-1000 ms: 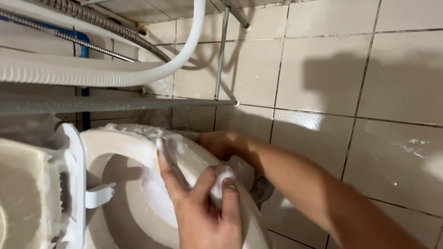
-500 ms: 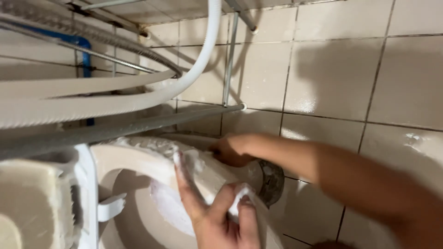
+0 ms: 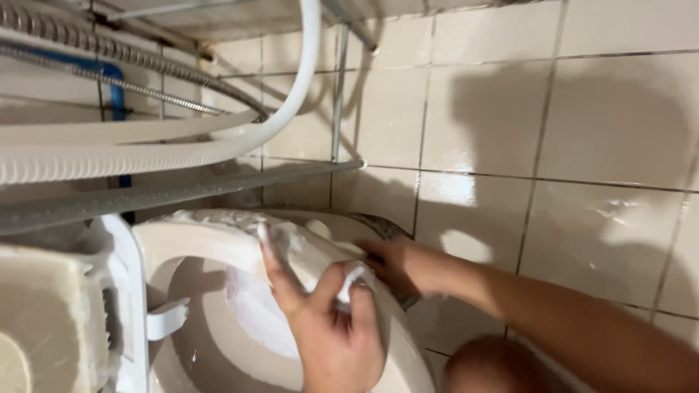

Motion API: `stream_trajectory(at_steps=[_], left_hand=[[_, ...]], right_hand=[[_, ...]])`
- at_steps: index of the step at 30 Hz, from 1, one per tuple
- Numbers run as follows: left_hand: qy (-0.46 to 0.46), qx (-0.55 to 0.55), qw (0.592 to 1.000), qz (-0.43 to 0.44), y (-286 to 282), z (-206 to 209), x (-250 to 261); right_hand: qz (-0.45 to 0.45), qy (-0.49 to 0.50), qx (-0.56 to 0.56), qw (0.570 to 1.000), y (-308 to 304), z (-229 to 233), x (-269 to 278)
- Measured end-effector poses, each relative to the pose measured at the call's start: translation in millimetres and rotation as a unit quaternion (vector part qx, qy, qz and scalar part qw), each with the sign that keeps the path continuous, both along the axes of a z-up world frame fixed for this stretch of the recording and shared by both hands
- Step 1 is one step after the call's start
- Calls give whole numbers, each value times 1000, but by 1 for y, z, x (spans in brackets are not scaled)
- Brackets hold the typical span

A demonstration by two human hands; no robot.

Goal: Scrubbing the toilet lid, seat, bowl, and tank using a cleaning solution and brushes.

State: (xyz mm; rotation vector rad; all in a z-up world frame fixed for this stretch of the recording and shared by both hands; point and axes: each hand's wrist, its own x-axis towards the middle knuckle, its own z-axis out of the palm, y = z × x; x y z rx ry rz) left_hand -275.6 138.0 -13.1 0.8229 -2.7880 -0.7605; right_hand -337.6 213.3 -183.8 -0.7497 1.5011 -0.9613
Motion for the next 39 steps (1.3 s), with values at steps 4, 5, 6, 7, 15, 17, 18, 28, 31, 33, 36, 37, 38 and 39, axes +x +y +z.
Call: stream_trajectory(at_steps=[4,5,6,7,15,17,18,28,31,33,36,37,38,39], left_hand=[[-16,-9,1000,0,-1,-4,-1],[-19,-8,1000,-4,-4,-6,0],[-14,-7,1000,-1,-3,-9,2],[-9,-5,1000,1,-2,-12,4],[-8,-3,1000,-22,-4,-8,3],[-4,6,1000,-15,-4,-8,4],[-6,-2,1000,-22,-5,-8,4],[-17,-27,997,-68,-9,-4,6],[-26,-50,990,-128,8,-16,44],[-36,-56,983,-170,33,2,66],[-70,-46,970,-227,57,27,96],[-98,-32,964,-247,59,34,105],[-98,-32,963,-248,57,38,115],[-120,-31,956,-267,54,41,124]], right_hand=[[113,-79,169,976,59,-14,-1],[110,-82,169,976,46,-42,11],[44,-128,126,983,39,-71,23],[-24,-171,83,981,33,-99,36],[-185,-387,-5,903,112,-107,113],[-79,-89,-16,993,102,-35,66],[-55,-104,96,988,79,-3,40],[-222,-213,131,942,83,56,117],[-323,-195,68,923,70,73,132],[-366,-244,24,898,60,19,148],[-467,-372,-113,794,47,-15,184],[-494,-413,-161,748,40,-25,191],[-495,-413,-162,748,55,24,180],[-417,-399,-8,817,70,72,170]])
